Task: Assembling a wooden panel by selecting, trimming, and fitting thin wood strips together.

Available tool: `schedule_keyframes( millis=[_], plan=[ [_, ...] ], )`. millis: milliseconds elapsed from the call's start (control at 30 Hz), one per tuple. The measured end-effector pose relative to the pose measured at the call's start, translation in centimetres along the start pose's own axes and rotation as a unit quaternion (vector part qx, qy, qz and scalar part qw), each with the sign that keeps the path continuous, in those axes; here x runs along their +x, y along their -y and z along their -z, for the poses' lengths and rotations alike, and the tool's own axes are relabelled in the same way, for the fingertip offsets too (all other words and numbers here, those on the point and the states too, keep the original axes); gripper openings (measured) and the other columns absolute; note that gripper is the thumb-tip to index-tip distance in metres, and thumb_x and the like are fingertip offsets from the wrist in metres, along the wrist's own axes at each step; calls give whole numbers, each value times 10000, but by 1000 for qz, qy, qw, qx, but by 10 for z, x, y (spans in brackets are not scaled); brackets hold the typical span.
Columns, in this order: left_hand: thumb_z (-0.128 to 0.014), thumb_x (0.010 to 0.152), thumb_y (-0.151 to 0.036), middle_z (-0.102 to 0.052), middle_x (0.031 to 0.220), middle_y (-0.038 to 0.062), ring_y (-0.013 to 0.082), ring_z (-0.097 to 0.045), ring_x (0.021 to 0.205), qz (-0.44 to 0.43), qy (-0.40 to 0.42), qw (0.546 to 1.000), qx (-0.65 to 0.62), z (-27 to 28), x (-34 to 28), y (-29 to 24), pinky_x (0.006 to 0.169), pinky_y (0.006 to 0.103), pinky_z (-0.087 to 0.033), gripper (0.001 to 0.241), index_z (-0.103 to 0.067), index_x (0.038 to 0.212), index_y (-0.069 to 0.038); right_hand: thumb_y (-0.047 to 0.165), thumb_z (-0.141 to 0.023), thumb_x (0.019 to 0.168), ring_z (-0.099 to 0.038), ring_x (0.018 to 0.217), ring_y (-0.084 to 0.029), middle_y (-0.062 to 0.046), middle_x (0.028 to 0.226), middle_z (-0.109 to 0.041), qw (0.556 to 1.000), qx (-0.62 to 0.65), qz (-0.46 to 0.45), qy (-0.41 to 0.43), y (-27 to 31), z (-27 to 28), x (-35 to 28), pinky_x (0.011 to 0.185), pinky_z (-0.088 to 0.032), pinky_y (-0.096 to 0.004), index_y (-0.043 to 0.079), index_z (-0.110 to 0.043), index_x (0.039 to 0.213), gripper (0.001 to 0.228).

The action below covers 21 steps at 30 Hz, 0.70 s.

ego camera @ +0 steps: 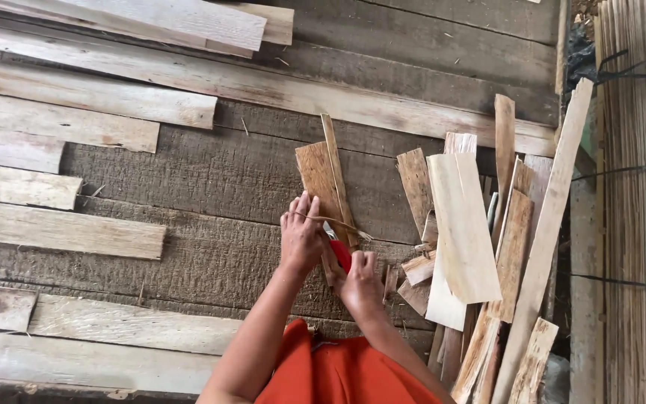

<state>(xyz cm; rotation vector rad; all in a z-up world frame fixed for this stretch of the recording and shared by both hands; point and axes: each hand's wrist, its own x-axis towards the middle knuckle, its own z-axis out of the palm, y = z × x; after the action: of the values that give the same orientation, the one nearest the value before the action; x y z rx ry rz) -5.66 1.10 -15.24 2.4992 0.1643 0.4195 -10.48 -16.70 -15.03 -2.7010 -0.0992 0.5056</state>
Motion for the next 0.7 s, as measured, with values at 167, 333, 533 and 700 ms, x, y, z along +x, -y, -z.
schedule_keyframes(
  millis=[167,333,533,700],
  plan=[
    [-648,788,-65,-631,1353,156,368,-610,1189,-18,-128,991,-24,7,2,2,959,447,-522,527,-671,1314,-84,382,-858,759,-730,818,-479,-125,1158,-477,997,45,-41,-37,21,23,-7,669,-673,-571,72,-486,1082,582],
    [-627,760,-38,-659,1293,107,344,-589,1177,-13,-143,990,-1,0,-7,1,959,442,-523,510,-718,1254,-123,310,-848,730,-683,900,-567,-250,1174,-501,983,99,-95,-121,15,56,-5,734,-628,-662,3,-490,1122,613],
    [-638,748,-69,-653,1274,92,362,-576,1186,-43,-135,990,22,3,-18,0,932,455,-504,477,-719,1213,-137,273,-782,892,-720,887,-472,-195,1065,-560,982,120,-63,-128,18,55,-11,691,-652,-537,6,-533,1079,410],
    [-652,784,-124,-648,1251,18,308,-555,1209,-38,-103,994,16,4,-29,3,964,433,-478,414,-717,1181,-225,324,-915,656,-639,1080,-339,-155,1076,-611,951,-90,197,-221,13,11,1,912,-538,-422,42,-569,942,530]
  ],
)
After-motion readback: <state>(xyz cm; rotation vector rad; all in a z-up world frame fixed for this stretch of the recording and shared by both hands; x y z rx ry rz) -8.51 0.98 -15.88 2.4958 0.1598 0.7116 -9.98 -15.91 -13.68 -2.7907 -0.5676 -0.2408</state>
